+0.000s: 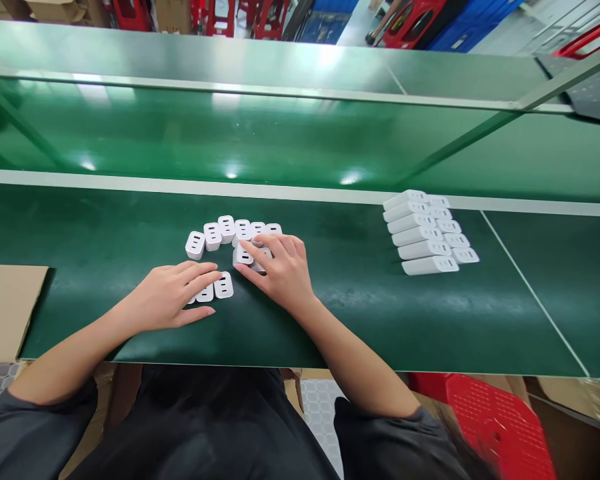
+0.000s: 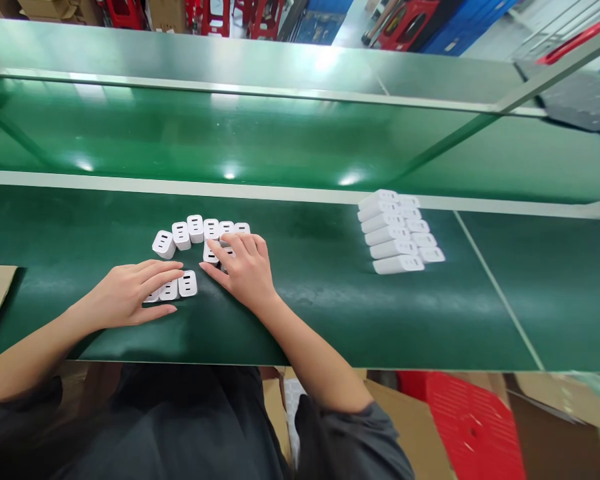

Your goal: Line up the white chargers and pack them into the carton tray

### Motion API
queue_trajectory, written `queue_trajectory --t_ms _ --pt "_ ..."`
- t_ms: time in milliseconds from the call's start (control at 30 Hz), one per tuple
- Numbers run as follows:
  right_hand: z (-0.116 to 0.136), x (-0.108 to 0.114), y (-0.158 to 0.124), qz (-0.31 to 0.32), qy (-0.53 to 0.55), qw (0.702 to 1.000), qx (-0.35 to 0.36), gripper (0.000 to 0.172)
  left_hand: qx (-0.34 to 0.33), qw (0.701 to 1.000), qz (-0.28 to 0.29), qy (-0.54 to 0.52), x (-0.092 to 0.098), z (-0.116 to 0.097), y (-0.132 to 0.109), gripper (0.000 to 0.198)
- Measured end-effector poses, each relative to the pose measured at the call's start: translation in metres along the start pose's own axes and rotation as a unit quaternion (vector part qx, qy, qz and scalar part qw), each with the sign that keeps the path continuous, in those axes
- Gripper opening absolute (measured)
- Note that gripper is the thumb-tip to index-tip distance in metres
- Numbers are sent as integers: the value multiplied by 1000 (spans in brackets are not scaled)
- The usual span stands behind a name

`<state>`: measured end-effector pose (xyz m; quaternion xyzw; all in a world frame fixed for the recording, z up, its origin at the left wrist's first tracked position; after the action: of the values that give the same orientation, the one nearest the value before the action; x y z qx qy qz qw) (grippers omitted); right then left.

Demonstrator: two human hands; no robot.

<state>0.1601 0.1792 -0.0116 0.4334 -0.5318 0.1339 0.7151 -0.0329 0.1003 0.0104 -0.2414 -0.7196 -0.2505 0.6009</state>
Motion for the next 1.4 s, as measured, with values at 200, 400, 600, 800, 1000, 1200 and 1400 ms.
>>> queue_trajectory --t_ms 200,400,600,800,1000,1200,1400 --pt "12 10 2 23 91 993 75 16 -14 1000 -2 13 -3 3 1 36" --pt "21 13 -4 74 228 953 184 28 -4 999 14 -29 -1 10 -2 34" --pt "16 19 -2 35 311 936 161 27 -15 1000 -4 -19 3 10 -2 32" --pt "-20 26 1 118 164 979 15 26 -22 1000 -8 -19 4 9 -2 31" --pt "-19 15 -6 232 241 942 32 41 -20 1000 3 -22 3 10 -2 32" --pt "-7 8 -9 281 329 899 58 42 -21 1000 1 -17 2 10 -2 32" --pt "1 0 -10 283 329 898 76 51 14 998 51 -31 -3 12 -2 47"
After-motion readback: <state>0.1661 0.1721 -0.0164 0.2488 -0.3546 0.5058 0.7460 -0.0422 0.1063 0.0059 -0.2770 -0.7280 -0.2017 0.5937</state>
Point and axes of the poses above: each hand's wrist, its own y-axis towards the middle knuckle, its own x-axis out of the back of the hand, z = x × y, the point moved 5 cm from there along y, towards the middle knuckle, and after that the axes turned 8 degrees about z, right-handed, at the moved point
